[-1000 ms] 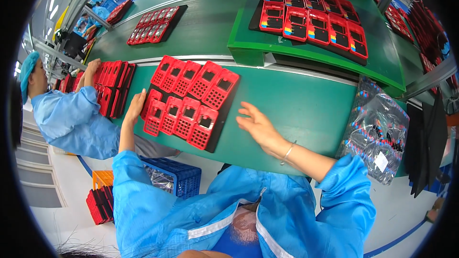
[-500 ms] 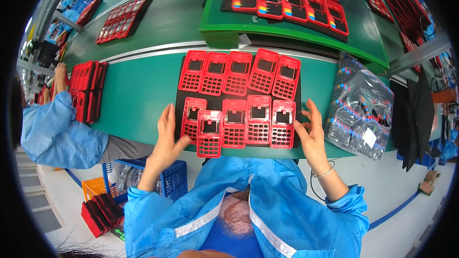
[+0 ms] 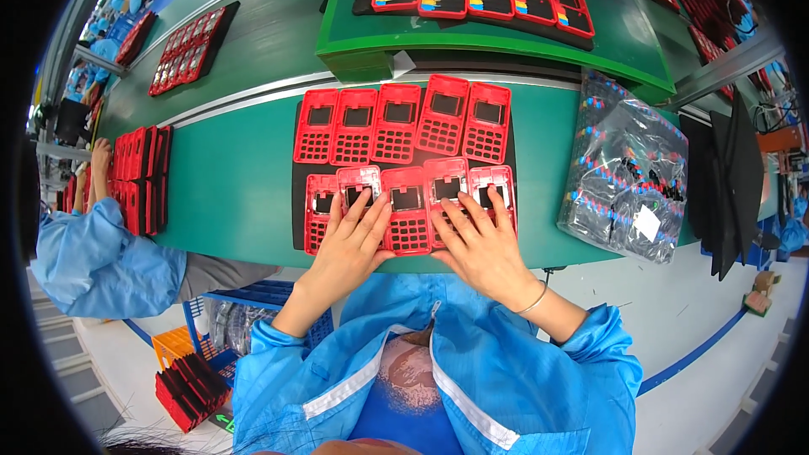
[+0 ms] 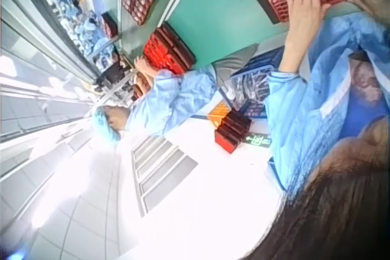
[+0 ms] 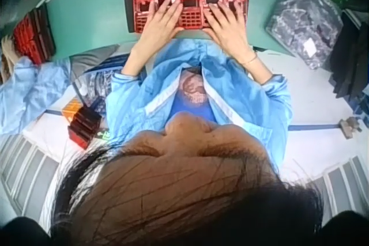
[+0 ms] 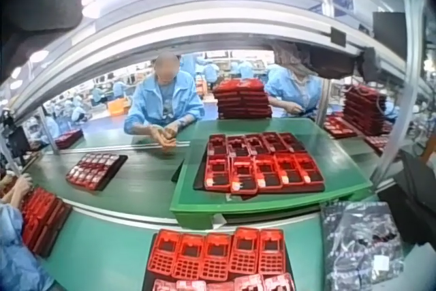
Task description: The person assembles electronic components into red plastic housings by hand, taking the components from plastic trays and inserting them into the housings.
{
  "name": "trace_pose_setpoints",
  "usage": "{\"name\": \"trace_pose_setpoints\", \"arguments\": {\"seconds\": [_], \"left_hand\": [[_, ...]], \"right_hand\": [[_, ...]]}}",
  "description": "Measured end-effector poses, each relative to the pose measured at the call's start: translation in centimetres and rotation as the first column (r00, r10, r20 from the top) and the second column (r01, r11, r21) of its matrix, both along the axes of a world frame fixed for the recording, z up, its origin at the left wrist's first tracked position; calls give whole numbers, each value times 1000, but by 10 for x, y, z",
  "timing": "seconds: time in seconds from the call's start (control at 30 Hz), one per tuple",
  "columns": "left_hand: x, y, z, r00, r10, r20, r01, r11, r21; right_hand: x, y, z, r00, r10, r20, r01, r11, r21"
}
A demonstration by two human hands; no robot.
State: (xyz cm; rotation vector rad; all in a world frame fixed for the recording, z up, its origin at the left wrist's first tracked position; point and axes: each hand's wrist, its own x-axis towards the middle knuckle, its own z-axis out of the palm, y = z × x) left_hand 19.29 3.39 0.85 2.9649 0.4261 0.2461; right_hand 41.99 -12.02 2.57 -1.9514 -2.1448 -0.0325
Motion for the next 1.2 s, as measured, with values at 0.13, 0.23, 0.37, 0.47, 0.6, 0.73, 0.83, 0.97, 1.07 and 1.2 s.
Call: {"name": "trace_pose_setpoints", "arguments": {"seconds": [0.13, 0.23, 0.37, 0.47, 0.6, 0.73, 0.83, 0.97, 1.07, 1.2], "left_hand": [[-2, -1, 3, 998, -27, -51, 26, 999, -21], [-10, 8, 1, 996, -55, -72, 58, 997, 43], [-15, 11, 0, 997, 35, -73, -36, 999, -24], [-14, 5, 11, 999, 25, -45, -24, 999, 31], [-9, 2, 9, 997, -2, -81, 5, 999, 35], [-15, -10, 9, 1000, 9, -13, -9, 999, -36], [-9, -17, 4, 998, -19, 63, 24, 997, -75], [5, -24, 2, 993, -55, 103, 69, 988, -137], [12, -28, 0, 990, -78, 117, 94, 986, -141], [15, -30, 1, 990, -73, 121, 90, 985, -144]], "right_hand": [[6, -2, -2, 1000, -13, 19, 13, 1000, 26], [1, -2, -7, 1000, -29, 9, 28, 998, 56], [-4, 11, -15, 1000, 7, -19, -4, 993, 118], [1, 9, -3, 998, 2, -62, 7, 990, 142], [49, -14, 24, 975, -16, -221, 81, 954, 289], [161, -64, 57, 839, -491, -235, 544, 774, 324], [234, -109, 53, 676, -710, -195, 733, 674, 91], [265, -103, 32, 754, -634, -174, 652, 755, 77], [272, -88, 24, 803, -563, -195, 587, 803, 104], [277, -88, 32, 737, -645, -203, 673, 729, 125]]}}
